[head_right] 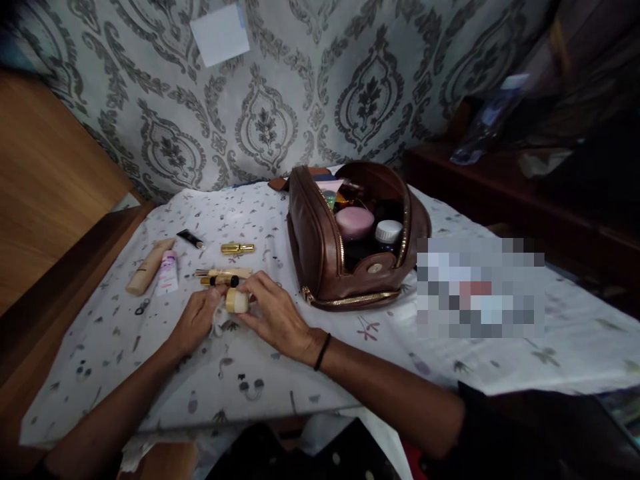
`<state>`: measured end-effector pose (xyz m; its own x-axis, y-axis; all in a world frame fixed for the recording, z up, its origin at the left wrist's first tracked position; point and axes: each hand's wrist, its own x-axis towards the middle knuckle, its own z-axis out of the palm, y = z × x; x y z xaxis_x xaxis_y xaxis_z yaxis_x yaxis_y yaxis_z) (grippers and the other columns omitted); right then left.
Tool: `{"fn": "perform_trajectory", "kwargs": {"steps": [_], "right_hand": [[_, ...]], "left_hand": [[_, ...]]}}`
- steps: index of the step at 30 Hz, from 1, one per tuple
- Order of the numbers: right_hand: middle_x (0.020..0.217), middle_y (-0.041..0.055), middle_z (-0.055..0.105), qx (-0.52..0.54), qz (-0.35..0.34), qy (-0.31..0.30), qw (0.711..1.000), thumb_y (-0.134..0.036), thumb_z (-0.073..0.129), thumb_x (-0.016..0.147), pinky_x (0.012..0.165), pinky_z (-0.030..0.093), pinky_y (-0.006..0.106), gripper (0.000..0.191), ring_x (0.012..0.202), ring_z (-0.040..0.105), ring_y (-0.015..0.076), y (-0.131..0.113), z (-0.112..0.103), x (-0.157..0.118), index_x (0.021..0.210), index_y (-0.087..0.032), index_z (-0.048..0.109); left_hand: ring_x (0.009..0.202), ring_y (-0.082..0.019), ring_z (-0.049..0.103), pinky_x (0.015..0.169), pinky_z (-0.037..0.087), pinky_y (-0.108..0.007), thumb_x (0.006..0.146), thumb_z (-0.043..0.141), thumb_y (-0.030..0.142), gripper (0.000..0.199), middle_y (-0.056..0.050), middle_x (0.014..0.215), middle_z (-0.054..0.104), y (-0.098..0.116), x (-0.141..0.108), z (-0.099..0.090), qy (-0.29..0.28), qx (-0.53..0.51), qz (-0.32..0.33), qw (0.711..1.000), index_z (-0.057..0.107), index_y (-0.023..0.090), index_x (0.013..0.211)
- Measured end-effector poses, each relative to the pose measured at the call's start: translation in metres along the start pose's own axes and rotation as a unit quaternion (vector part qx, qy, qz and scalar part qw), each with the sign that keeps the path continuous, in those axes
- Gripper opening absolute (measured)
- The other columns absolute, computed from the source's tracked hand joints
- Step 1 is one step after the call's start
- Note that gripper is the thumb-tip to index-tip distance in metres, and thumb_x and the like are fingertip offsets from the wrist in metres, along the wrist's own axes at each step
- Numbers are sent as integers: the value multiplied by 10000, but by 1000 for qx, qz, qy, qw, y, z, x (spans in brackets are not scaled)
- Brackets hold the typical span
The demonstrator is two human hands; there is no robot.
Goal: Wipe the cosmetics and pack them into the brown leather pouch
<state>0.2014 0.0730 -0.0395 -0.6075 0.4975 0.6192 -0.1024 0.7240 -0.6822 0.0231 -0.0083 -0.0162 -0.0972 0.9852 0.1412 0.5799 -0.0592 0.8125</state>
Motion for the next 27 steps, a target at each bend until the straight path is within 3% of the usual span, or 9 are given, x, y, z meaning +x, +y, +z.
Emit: {"fn": "perform_trajectory", "kwargs": {"steps": [3, 5, 7, 13, 17, 21, 27], "right_hand": [[1001, 34, 588, 10, 12, 10, 1000, -138, 685, 860, 790, 552, 317, 281, 917, 612, 182, 0, -1, 1, 1093, -231, 557], [1001, 34, 591, 16, 19, 19, 1000, -145, 686, 862, 785, 549, 315, 276, 909, 611, 181, 0, -1, 1, 1094, -232, 563], [1002, 35, 594, 19, 22, 26, 999, -150, 688, 859, 778, 547, 314, 275, 902, 610, 181, 1, -1, 1, 1094, -230, 569], [995, 37, 595, 32, 31, 21, 999, -152, 684, 859, 779, 546, 314, 253, 910, 610, 182, 0, -1, 2, 1080, -221, 582], [981, 29, 614, 47, 57, 29, 997, -175, 722, 832, 765, 550, 309, 240, 874, 615, 174, 2, -1, 3, 1027, -222, 590], [991, 26, 627, 57, 68, 41, 995, -162, 731, 813, 762, 556, 303, 271, 854, 623, 163, 2, -2, 3, 1041, -222, 598], [986, 41, 633, 78, 75, 21, 994, -181, 728, 822, 775, 562, 307, 243, 904, 633, 179, -1, -2, 3, 1044, -212, 633]], "left_hand": [[905, -207, 621, 831, 473, -302, 954, 465, 570, 450, -52, 937, 675, 1, -1, -2, -6, -16, 23, 1000, 630, 154, 1000], [1127, -237, 601, 973, 453, -320, 898, 618, 487, 469, -80, 1213, 647, 3, -1, -4, -11, -20, 37, 999, 556, 182, 1247], [1200, -250, 579, 1004, 452, -329, 874, 665, 426, 518, -92, 1311, 608, 4, -2, -4, -17, -20, 40, 999, 511, 201, 1314], [1090, -250, 636, 977, 484, -361, 896, 622, 409, 369, -95, 1168, 684, 3, 0, -4, -23, -27, 24, 999, 598, 173, 1178], [1146, -247, 620, 1025, 467, -369, 855, 683, 397, 438, -92, 1270, 657, 0, 1, -7, -25, -42, 32, 998, 608, 195, 1236], [1163, -241, 611, 1010, 469, -352, 839, 708, 409, 600, -85, 1317, 626, 0, 0, -6, -25, -64, 23, 997, 509, 220, 1373], [936, -211, 629, 888, 486, -324, 899, 591, 429, 288, -53, 978, 698, 2, 3, -4, -11, -30, 17, 999, 649, 163, 994]]}}
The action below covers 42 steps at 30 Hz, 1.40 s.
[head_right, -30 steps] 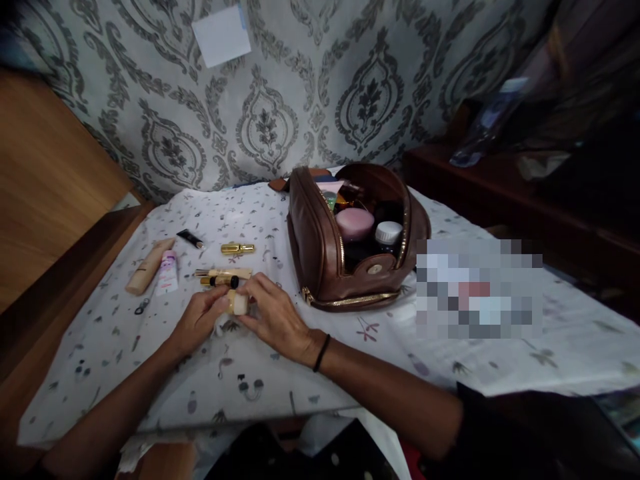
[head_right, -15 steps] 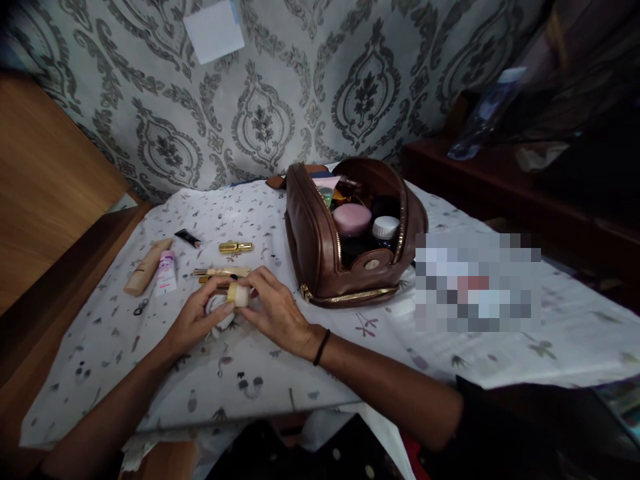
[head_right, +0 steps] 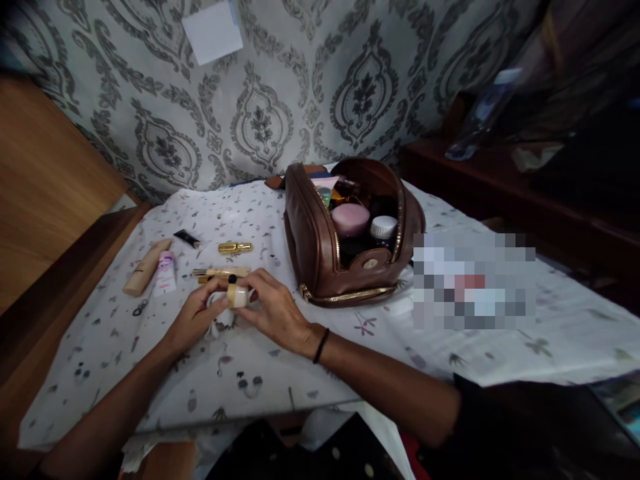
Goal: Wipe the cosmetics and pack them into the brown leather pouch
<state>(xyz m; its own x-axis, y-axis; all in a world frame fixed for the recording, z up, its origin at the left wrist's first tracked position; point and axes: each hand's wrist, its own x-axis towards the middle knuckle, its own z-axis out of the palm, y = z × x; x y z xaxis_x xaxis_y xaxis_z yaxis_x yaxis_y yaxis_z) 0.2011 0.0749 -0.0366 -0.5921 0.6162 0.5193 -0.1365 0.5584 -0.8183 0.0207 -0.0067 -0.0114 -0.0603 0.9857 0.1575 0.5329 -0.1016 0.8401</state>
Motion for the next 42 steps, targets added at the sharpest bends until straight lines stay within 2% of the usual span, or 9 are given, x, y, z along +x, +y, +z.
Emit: {"fn": "perform_trajectory", "kwargs": {"steps": [5, 10, 13, 17, 21, 28, 32, 36, 42], "right_hand": [[931, 14, 681, 98, 114, -15, 989, -202, 792, 727, 737, 552, 284, 313, 827, 648, 157, 3, 1, 3, 1002, -189, 645], [833, -20, 668, 186, 182, -49, 964, -282, 831, 671, 691, 541, 262, 344, 715, 628, 124, 4, 2, 3, 917, -180, 614], [823, -30, 655, 165, 171, -72, 969, -280, 817, 700, 661, 524, 236, 358, 689, 611, 110, 4, 2, 1, 978, -185, 614], [1027, 17, 686, -21, 75, -97, 992, -245, 807, 738, 732, 532, 280, 661, 797, 630, 147, -2, -4, 1, 1341, -259, 537], [1118, 63, 675, -90, 28, -118, 989, -233, 762, 805, 877, 528, 354, 550, 979, 635, 201, -22, -17, 4, 1326, -255, 587], [1074, 49, 685, 37, 38, 23, 998, -312, 737, 831, 847, 562, 328, 309, 950, 669, 177, -86, -84, 15, 1095, -223, 603], [1114, 66, 673, -104, 10, 123, 987, -431, 739, 833, 851, 559, 352, 419, 968, 673, 208, -103, -146, 28, 1168, -225, 594], [1087, 82, 701, -310, -18, 60, 949, -374, 691, 868, 909, 517, 422, 323, 992, 654, 254, -90, -187, 32, 1151, -217, 683], [1022, 89, 734, -421, -15, -31, 907, -268, 743, 812, 887, 500, 406, 286, 1015, 631, 270, -71, -195, 30, 1088, -194, 725]], "left_hand": [[1070, -244, 642, 982, 478, -356, 839, 669, 392, 377, -89, 1166, 710, 5, 0, -4, 1, 4, -12, 1000, 660, 165, 1140], [1085, -256, 660, 981, 495, -364, 851, 659, 403, 372, -90, 1161, 729, 5, -4, -7, -9, 34, 1, 999, 687, 175, 1144], [1026, -251, 686, 920, 533, -358, 859, 640, 406, 345, -84, 1118, 747, -1, -5, -7, -11, 56, 9, 998, 707, 190, 1118], [991, -256, 707, 889, 562, -374, 820, 665, 425, 350, -68, 1071, 770, -14, -4, -6, -12, 73, 19, 997, 728, 228, 1102], [1034, -273, 700, 930, 560, -395, 825, 622, 474, 413, -88, 1105, 763, -16, -4, -8, 30, 55, 38, 997, 720, 212, 1129], [892, -242, 709, 744, 583, -300, 950, 400, 549, 472, -37, 949, 771, -7, -6, -12, 71, 112, 6, 991, 736, 218, 925], [884, -227, 701, 744, 571, -278, 963, 402, 546, 460, -26, 946, 767, -11, -7, -6, 40, 113, 20, 993, 730, 228, 904], [843, -221, 699, 725, 568, -275, 967, 407, 537, 439, -24, 927, 761, -15, -7, -3, 20, 107, 41, 993, 727, 242, 909], [696, -197, 668, 650, 558, -261, 963, 420, 536, 410, 5, 753, 708, -18, -5, -7, -9, 118, 53, 992, 730, 267, 960]]}}
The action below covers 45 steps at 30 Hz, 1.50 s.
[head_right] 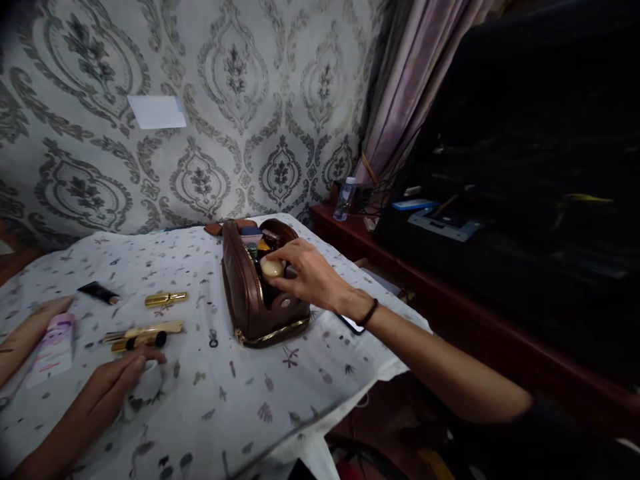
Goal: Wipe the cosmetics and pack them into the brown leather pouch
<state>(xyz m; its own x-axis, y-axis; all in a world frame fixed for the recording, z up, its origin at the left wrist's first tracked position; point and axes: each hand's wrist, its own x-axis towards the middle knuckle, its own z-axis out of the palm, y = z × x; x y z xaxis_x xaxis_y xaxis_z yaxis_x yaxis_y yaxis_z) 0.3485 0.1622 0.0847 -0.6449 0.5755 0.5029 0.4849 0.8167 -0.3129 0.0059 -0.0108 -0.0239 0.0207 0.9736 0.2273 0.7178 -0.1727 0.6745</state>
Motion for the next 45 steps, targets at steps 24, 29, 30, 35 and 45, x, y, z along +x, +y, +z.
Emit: {"fn": "perform_trajectory", "kwargs": {"steps": [24, 29, 30, 35, 45], "right_hand": [[993, 127, 676, -163, -144, -179, 959, -449, 611, 936, 829, 470, 375, 328, 941, 614, 257, 24, -12, 20, 1033, -166, 745], [1049, 129, 701, -126, -177, -58, 974, -483, 511, 978, 810, 532, 393, 395, 962, 652, 261, 22, -18, 18, 1059, -168, 735], [1044, 124, 705, -121, -182, -7, 976, -468, 524, 976, 788, 541, 391, 366, 948, 658, 260, 11, -19, 17, 1044, -180, 738], [990, 75, 710, 6, -180, 81, 980, -208, 587, 960, 826, 558, 324, 128, 941, 663, 194, -70, 13, 8, 1025, -198, 698], [1351, 220, 556, 2, 82, -166, 983, -54, 467, 921, 1019, 451, 422, 405, 1229, 519, 286, -105, 199, 69, 1318, -51, 545]], "left_hand": [[629, -164, 557, 641, 462, -266, 991, 356, 509, 452, 6, 677, 606, 13, 2, 0, -28, -44, -10, 999, 673, 205, 880], [706, -169, 580, 686, 453, -269, 999, 359, 478, 451, -13, 738, 631, 15, 3, -2, -7, -64, -4, 998, 651, 184, 823], [717, -172, 578, 689, 449, -270, 998, 368, 479, 447, -15, 737, 625, 15, 3, -3, 14, -68, -11, 998, 642, 182, 804], [673, -159, 513, 621, 404, -259, 990, 408, 488, 418, 1, 690, 559, 8, 3, -16, 200, -83, -85, 973, 603, 183, 781], [656, -130, 445, 594, 368, -228, 921, 520, 423, 312, 22, 677, 512, -1, 12, -35, 355, -135, -105, 919, 578, 186, 727]]}}
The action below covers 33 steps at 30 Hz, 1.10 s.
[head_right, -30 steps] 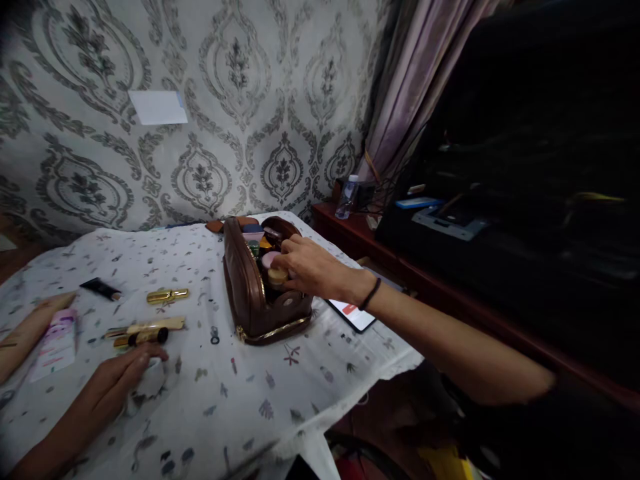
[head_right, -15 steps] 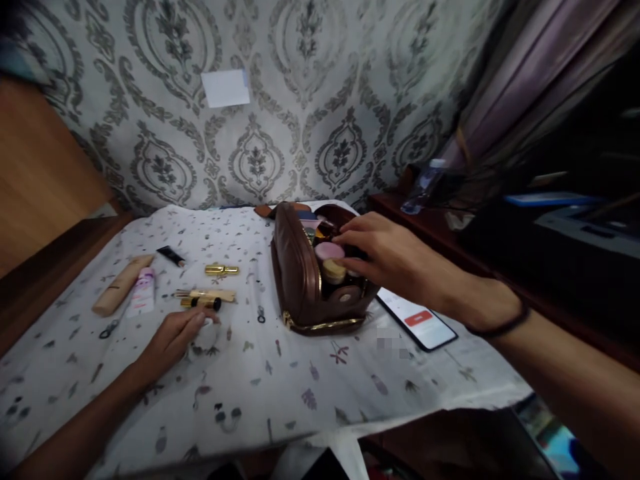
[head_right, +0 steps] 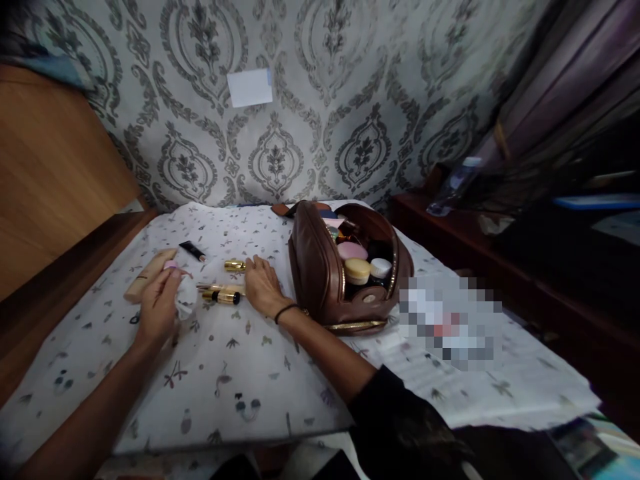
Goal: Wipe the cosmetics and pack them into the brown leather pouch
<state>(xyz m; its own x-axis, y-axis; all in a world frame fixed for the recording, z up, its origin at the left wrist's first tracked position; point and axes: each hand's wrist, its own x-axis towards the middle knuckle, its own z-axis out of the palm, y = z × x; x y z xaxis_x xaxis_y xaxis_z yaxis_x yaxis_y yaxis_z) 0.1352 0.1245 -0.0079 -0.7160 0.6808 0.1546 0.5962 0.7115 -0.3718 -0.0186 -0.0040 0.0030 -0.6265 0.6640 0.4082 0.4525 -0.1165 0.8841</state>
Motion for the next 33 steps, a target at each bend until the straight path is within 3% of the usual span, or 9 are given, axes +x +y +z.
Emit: {"fn": "perform_trajectory", "kwargs": {"steps": [5, 10, 16, 18, 20, 22, 24, 29, 33], "right_hand": [[1155, 176, 665, 2, 32, 23, 999, -115, 464, 956, 965, 437, 396, 267, 1142, 558, 287, 3, 15, 18, 1132, -110, 664], [1096, 131, 685, 41, 57, 57, 996, -197, 485, 985, 828, 459, 307, 241, 1000, 623, 224, -1, 2, 7, 1127, -135, 670], [878, 48, 689, 218, -13, 115, 969, -207, 598, 899, 704, 446, 265, 147, 762, 606, 150, -17, -14, -28, 972, -159, 717], [775, 28, 672, 318, -45, 98, 942, -212, 601, 877, 670, 451, 271, 128, 696, 592, 144, -24, -12, -40, 881, -166, 719], [690, 4, 645, 433, -55, 53, 898, -249, 586, 879, 617, 465, 267, 149, 621, 579, 133, -28, -7, -47, 831, -175, 706], [661, -7, 631, 525, -47, 23, 850, -308, 606, 871, 579, 483, 264, 163, 584, 579, 130, -31, -2, -52, 820, -183, 697], [711, 1, 650, 573, -40, 18, 818, -380, 670, 836, 581, 509, 270, 193, 606, 601, 135, -31, 0, -54, 829, -189, 700], [789, 9, 654, 634, -54, 4, 771, -501, 753, 777, 635, 538, 288, 307, 645, 615, 135, -29, 1, -56, 862, -209, 716], [811, -2, 654, 675, -42, -7, 736, -461, 856, 671, 697, 526, 280, 353, 716, 603, 135, -30, 8, -57, 880, -213, 718]], "left_hand": [[657, -127, 424, 593, 356, -229, 931, 511, 418, 321, 27, 677, 473, 3, -1, -2, -21, 9, 9, 1000, 541, 192, 705], [653, -135, 427, 595, 366, -238, 960, 476, 419, 352, 27, 662, 450, 4, -1, -1, -7, 31, 38, 999, 512, 201, 686], [903, -189, 578, 848, 460, -299, 1019, 355, 378, 354, -43, 914, 630, 4, -10, 2, 29, 98, 170, 980, 650, 192, 961], [1015, -213, 580, 940, 449, -340, 1009, 384, 365, 328, -75, 1020, 639, 3, -16, 5, -16, 139, 233, 962, 662, 192, 1034], [1055, -226, 581, 963, 446, -363, 997, 413, 360, 310, -96, 1075, 646, 2, -22, 8, -109, 165, 260, 945, 659, 192, 1083], [965, -218, 606, 891, 467, -351, 995, 411, 366, 303, -90, 1012, 668, 0, -25, 11, -188, 175, 240, 936, 646, 190, 1072], [773, -193, 596, 748, 464, -315, 993, 399, 390, 303, -48, 833, 653, 0, -26, 13, -217, 182, 195, 939, 628, 194, 959], [588, -158, 518, 628, 411, -293, 1015, 280, 491, 520, -2, 601, 559, 3, -24, 13, -240, 121, 100, 958, 527, 210, 654], [631, -178, 570, 650, 465, -302, 986, 223, 643, 662, -22, 617, 625, 5, -27, 17, -212, 45, 5, 976, 586, 196, 658]]}}
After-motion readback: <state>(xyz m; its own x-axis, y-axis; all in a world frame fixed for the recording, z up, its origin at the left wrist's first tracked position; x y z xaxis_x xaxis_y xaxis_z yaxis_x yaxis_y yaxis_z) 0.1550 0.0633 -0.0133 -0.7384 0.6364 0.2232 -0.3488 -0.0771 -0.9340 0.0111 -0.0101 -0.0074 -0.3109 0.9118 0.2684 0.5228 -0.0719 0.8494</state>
